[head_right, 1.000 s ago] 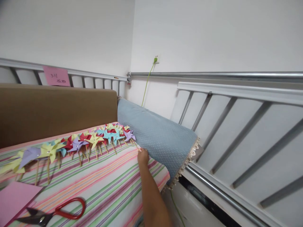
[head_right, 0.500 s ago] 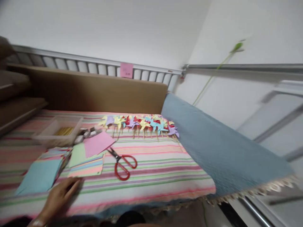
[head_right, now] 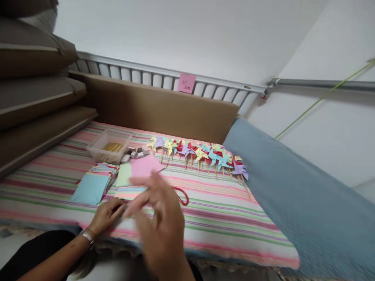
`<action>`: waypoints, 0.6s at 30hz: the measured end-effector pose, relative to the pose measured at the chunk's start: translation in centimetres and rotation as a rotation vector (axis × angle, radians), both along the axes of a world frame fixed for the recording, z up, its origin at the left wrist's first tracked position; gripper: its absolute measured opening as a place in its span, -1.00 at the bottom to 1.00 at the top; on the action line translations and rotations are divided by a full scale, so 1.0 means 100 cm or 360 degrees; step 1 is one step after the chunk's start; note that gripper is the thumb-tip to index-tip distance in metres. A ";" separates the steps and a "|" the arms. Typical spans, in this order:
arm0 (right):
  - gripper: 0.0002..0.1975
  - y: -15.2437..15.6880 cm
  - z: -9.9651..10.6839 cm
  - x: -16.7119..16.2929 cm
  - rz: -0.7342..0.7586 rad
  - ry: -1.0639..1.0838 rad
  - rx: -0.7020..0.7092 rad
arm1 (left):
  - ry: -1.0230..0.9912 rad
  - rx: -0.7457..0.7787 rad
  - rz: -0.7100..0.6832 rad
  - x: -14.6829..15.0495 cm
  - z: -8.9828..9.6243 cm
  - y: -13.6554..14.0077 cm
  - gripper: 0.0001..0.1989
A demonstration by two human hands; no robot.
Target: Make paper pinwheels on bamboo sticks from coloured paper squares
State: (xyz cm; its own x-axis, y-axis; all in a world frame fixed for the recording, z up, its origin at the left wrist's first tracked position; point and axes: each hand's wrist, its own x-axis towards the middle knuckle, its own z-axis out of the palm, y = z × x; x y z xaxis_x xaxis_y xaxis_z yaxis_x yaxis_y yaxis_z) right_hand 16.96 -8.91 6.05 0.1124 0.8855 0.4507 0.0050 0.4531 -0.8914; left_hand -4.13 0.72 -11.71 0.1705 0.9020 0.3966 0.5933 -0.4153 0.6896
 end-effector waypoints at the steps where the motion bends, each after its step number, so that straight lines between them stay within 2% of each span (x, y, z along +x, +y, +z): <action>1: -0.67 0.025 -0.008 -0.001 -0.0093 0.0080 -0.0107 | 0.0022 -0.0002 -0.0031 0.001 0.000 -0.001 -0.81; 3: -0.63 0.067 -0.041 -0.006 -0.0201 0.0114 -0.0380 | 0.0088 -0.0018 -0.0114 0.002 0.000 -0.003 -0.81; 5: -0.61 0.093 -0.081 -0.013 -0.0231 -0.0104 -0.0601 | 0.0127 -0.0034 -0.0118 -0.001 0.001 -0.005 -0.81; 8: -0.68 0.105 -0.121 -0.022 -0.0080 -0.0202 -0.0648 | 0.0134 -0.0034 0.0016 -0.017 0.004 -0.003 -0.80; 10: -0.72 0.104 -0.129 -0.024 -0.0011 -0.0285 -0.0595 | 0.0082 0.0014 0.0298 -0.039 0.007 0.003 -0.79; 13: -0.71 0.105 -0.125 -0.024 0.0000 -0.0496 -0.0519 | 0.0087 0.0076 0.0676 -0.077 0.011 0.014 -0.69; 16: -0.71 0.108 -0.124 -0.026 0.0024 -0.0586 -0.0513 | 0.0183 0.0065 0.0902 -0.104 0.011 0.022 -0.50; 18: -0.71 0.109 -0.128 -0.028 0.0049 -0.0634 -0.0513 | 0.0253 0.0028 0.0982 -0.110 0.008 0.024 -0.40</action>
